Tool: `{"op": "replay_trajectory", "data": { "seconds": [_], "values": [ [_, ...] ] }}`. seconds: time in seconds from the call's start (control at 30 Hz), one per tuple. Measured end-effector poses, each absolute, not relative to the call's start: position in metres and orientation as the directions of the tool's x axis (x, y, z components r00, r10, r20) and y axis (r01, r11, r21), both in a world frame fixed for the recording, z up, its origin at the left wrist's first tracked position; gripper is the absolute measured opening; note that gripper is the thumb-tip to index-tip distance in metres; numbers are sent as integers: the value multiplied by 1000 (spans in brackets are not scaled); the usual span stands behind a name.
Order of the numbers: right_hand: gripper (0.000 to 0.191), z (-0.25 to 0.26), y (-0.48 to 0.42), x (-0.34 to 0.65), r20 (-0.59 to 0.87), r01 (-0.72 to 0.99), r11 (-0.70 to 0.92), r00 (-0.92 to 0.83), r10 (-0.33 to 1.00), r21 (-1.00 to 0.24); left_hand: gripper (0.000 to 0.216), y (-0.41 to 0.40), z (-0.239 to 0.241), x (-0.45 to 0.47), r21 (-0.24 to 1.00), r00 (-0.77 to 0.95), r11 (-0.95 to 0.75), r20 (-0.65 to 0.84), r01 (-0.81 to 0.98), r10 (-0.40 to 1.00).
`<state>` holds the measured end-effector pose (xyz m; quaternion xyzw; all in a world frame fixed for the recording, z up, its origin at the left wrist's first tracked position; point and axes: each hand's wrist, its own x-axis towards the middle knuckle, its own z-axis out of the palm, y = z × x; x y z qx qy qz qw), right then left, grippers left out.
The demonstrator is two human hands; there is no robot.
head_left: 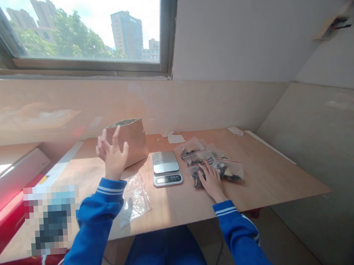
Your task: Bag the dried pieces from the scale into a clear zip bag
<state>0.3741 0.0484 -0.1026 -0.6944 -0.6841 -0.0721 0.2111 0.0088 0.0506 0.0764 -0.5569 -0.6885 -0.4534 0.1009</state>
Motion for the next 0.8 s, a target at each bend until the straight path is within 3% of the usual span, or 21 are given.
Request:
{"op": "replay_trajectory", "data": {
  "seconds": [0.13, 0.23, 0.3, 0.4, 0.6, 0.67, 0.8],
  "values": [
    [46, -102, 54, 377, 363, 968, 54, 40, 931, -244, 48, 96, 92, -22, 488, -390, 51, 625, 871, 676],
    [50, -96, 44, 360, 447, 946, 72, 81, 891, -316, 40, 113, 93, -38, 538, -435, 112, 521, 835, 734],
    [49, -83, 31, 339, 528, 910, 167, 66, 846, -381, 38, 112, 92, -42, 555, -441, 106, 514, 825, 736],
    [45, -46, 6, 296, 576, 802, 411, -105, 811, -433, 35, 91, 88, -35, 586, -419, -9, 590, 810, 690],
    [48, 29, -31, 217, 596, 540, 764, -500, 628, -353, 36, 15, 60, 4, 720, -320, -150, 472, 677, 822],
    [50, 33, -33, 199, 606, 525, 803, -551, 574, -282, 27, -5, 50, 10, 702, -223, -180, 442, 689, 869],
    [39, 23, -33, 178, 534, 587, 775, -589, 606, -233, 26, -25, 35, 8, 688, -268, -189, 500, 701, 823]
  ]
}}
